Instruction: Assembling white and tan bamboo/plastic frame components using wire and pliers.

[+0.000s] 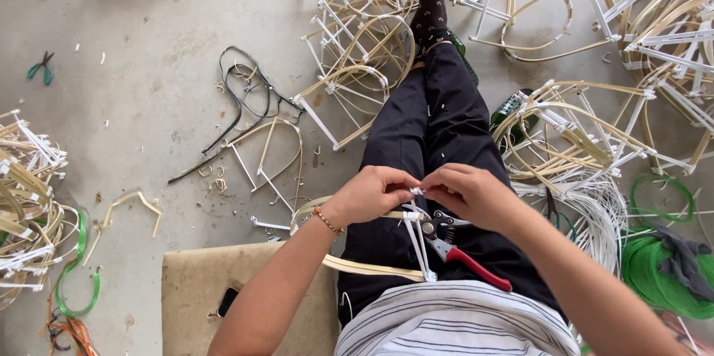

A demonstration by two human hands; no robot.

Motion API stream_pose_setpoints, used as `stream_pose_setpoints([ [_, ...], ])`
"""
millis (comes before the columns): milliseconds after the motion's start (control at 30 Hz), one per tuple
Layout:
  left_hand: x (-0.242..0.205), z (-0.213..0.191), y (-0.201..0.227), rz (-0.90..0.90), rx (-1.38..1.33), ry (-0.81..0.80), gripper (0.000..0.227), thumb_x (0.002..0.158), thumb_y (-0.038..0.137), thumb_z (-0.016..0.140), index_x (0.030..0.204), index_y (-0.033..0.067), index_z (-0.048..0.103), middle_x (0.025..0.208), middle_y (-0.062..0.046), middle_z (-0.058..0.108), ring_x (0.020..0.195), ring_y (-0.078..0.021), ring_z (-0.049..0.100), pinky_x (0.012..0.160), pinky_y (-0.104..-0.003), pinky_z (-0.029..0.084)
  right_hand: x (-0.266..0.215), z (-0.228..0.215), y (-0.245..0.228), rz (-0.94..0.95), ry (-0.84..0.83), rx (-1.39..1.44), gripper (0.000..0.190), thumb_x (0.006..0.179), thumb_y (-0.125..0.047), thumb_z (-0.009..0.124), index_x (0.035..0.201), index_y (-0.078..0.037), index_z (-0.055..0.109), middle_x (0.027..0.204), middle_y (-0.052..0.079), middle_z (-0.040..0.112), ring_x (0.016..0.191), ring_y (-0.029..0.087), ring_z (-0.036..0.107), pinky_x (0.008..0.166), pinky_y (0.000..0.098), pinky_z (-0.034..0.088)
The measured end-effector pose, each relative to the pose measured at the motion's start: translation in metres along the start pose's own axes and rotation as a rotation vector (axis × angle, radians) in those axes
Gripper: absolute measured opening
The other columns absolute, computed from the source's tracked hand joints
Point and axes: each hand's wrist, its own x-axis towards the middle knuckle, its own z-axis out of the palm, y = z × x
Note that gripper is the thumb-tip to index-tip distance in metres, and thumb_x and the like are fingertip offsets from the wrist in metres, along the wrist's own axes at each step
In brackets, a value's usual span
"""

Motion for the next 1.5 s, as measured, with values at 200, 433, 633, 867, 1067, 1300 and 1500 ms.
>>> stream_pose_setpoints([
  [200, -0.009, 0.007, 0.019, 0.102, 0.078, -0.061, 0.022, 0.090, 0.009, 0.073, 0.111, 0.0035, 0.075, 0.092, -0.007, 0.078, 0.079, -0.0103, 0.068, 0.076, -0.027, 0.056, 0.029, -0.037, -0.022, 0.184, -0.520, 0.070, 0.015, 0.087, -0.017, 0.074, 0.098, -0.010, 0.068, 0.092, 0.003, 0.066, 0.077, 0.017, 0.072, 0.068, 0.0299, 0.059],
  [433, -0.010, 0.015, 0.026, 0.169, 0.130, -0.103, 0.023, 0.086, 0.009, 0.074, 0.108, 0.0048, 0.076, 0.090, -0.010, 0.076, 0.077, -0.0160, 0.070, 0.075, -0.029, 0.057, 0.029, -0.048, -0.027, 0.199, -0.769, 0.077, 0.013, 0.089, -0.019, 0.067, 0.100, -0.011, 0.067, 0.091, 0.002, 0.053, 0.074, 0.016, 0.062, 0.068, 0.0302, 0.054],
  [633, -0.010, -0.015, -0.006, -0.035, 0.001, -0.021, 0.024, 0.094, 0.011, 0.071, 0.117, 0.0059, 0.077, 0.090, -0.008, 0.076, 0.078, -0.0085, 0.063, 0.073, -0.026, 0.054, -0.046, -0.046, 0.066, 0.084, -0.680, 0.586, 0.020, 0.096, -0.012, 0.075, 0.088, -0.003, 0.060, 0.094, 0.008, 0.055, 0.088, 0.015, 0.054, 0.078, 0.0308, 0.047],
  [867, -0.004, 0.002, 0.011, 0.100, 0.013, -0.025, 0.023, 0.092, 0.007, 0.071, 0.115, 0.0039, 0.074, 0.087, -0.003, 0.076, 0.078, -0.0052, 0.067, 0.073, -0.024, 0.055, -0.040, 0.016, 0.020, 0.604, -0.162, 0.736, 0.048, 0.085, -0.010, 0.068, 0.132, -0.011, 0.059, 0.104, -0.002, 0.065, 0.100, 0.007, 0.064, 0.090, 0.0259, 0.056],
  [1067, -0.009, -0.002, 0.014, 0.047, -0.040, -0.052, 0.023, 0.091, 0.005, 0.068, 0.114, 0.0027, 0.073, 0.089, -0.005, 0.075, 0.081, -0.0055, 0.066, 0.072, -0.024, 0.055, -0.044, 0.064, 0.038, 0.528, 0.072, 0.930, 0.021, 0.098, -0.013, 0.065, 0.113, 0.002, 0.063, 0.102, 0.006, 0.070, 0.094, 0.009, 0.068, 0.087, 0.0274, 0.057],
  [1300, -0.005, 0.001, 0.019, -0.015, 0.048, 0.084, 0.016, 0.089, 0.010, 0.074, 0.102, 0.0010, 0.071, 0.084, -0.005, 0.078, 0.073, -0.0062, 0.070, 0.064, -0.024, 0.056, -0.047, 0.071, 0.040, 0.575, 0.096, 0.996, 0.020, 0.099, -0.019, 0.065, 0.098, 0.000, 0.065, 0.089, 0.004, 0.071, 0.084, 0.010, 0.066, 0.080, 0.0271, 0.055],
  [1500, -0.006, 0.003, 0.028, 0.008, 0.161, 0.089, 0.018, 0.089, 0.012, 0.074, 0.105, 0.0040, 0.070, 0.073, -0.005, 0.072, 0.062, -0.0090, 0.061, 0.059, -0.027, 0.051, -0.046, 0.062, 0.032, 0.634, 0.077, 0.986, 0.024, 0.098, -0.024, 0.066, 0.093, -0.001, 0.068, 0.084, 0.003, 0.070, 0.079, 0.009, 0.063, 0.077, 0.0261, 0.053],
])
